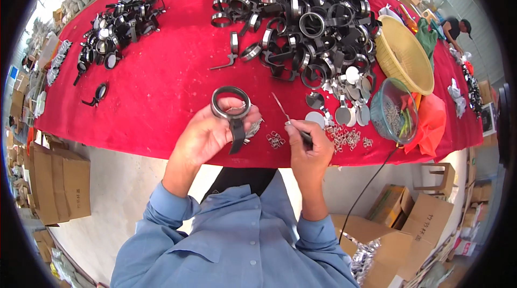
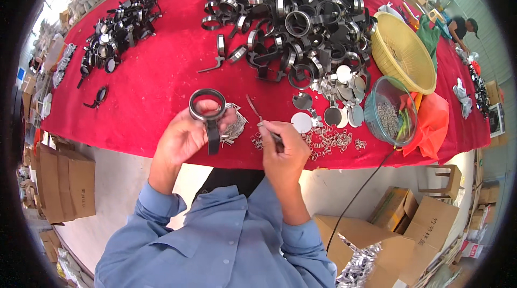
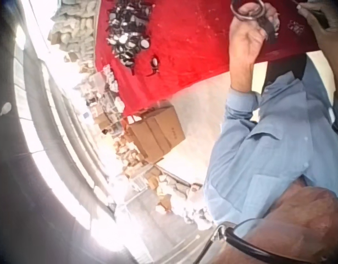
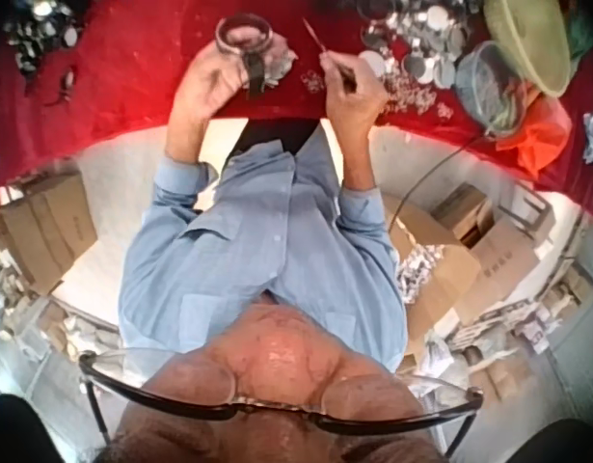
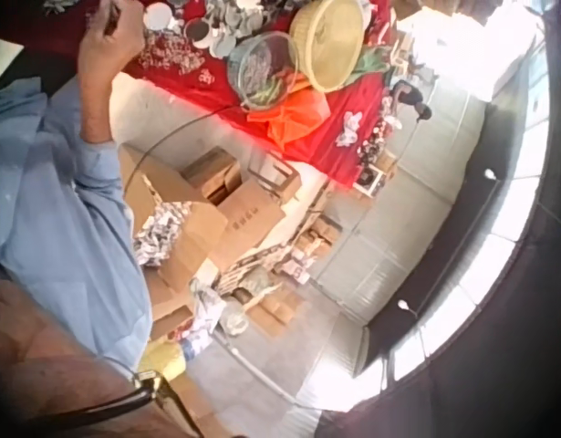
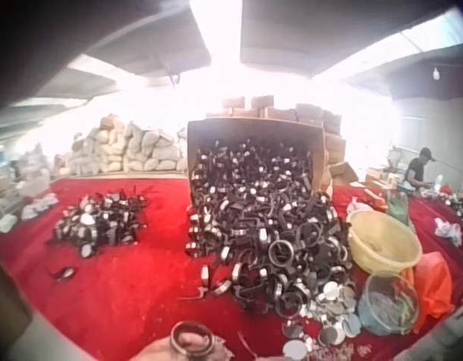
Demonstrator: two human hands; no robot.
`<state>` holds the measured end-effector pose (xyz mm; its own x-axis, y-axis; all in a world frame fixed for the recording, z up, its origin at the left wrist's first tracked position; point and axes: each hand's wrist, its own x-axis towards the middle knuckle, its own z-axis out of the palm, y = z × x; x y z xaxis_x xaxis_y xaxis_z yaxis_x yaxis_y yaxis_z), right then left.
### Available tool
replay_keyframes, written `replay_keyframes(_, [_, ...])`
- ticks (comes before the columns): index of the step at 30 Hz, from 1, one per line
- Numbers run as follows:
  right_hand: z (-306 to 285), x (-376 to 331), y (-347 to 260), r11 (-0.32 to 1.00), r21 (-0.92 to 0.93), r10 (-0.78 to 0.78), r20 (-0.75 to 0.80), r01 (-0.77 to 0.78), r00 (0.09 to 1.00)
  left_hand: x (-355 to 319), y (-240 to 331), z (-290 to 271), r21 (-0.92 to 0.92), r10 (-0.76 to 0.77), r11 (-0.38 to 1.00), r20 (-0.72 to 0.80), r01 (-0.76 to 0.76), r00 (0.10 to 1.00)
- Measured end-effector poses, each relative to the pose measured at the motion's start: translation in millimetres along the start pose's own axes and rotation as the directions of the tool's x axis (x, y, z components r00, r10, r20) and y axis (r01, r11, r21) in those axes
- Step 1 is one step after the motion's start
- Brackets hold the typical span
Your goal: Assembling small circular components by inserting metal plates and clips into black plastic rings.
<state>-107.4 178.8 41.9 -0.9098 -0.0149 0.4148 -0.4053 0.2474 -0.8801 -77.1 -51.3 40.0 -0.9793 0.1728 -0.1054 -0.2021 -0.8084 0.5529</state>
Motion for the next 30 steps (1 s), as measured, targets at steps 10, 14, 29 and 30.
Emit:
replay_keyframes(10, [13,-29,-14,0.946,-0.076,-0.304,0.122,0.314,0.945,-37,-42,41,0.36,0.002,0.932,-0.13,0.045,0.991])
replay_keyframes(14, [13,-36,-11,0.961,-0.048,-0.265,0.133,0.273,0.955,-41,-49,30,0.473,0.028,0.879,-0.176,0.06,0.984])
replay_keyframes(29, [13,-36,-15,0.969,-0.007,-0.243,0.154,0.247,0.958,-41,-61,27,0.491,0.184,0.866,-0.139,-0.093,0.973])
replay_keyframes(30, [13,-36,-14,0.969,-0.007,-0.242,0.156,0.246,0.958,-41,-60,27,0.488,0.179,0.868,-0.142,-0.089,0.973])
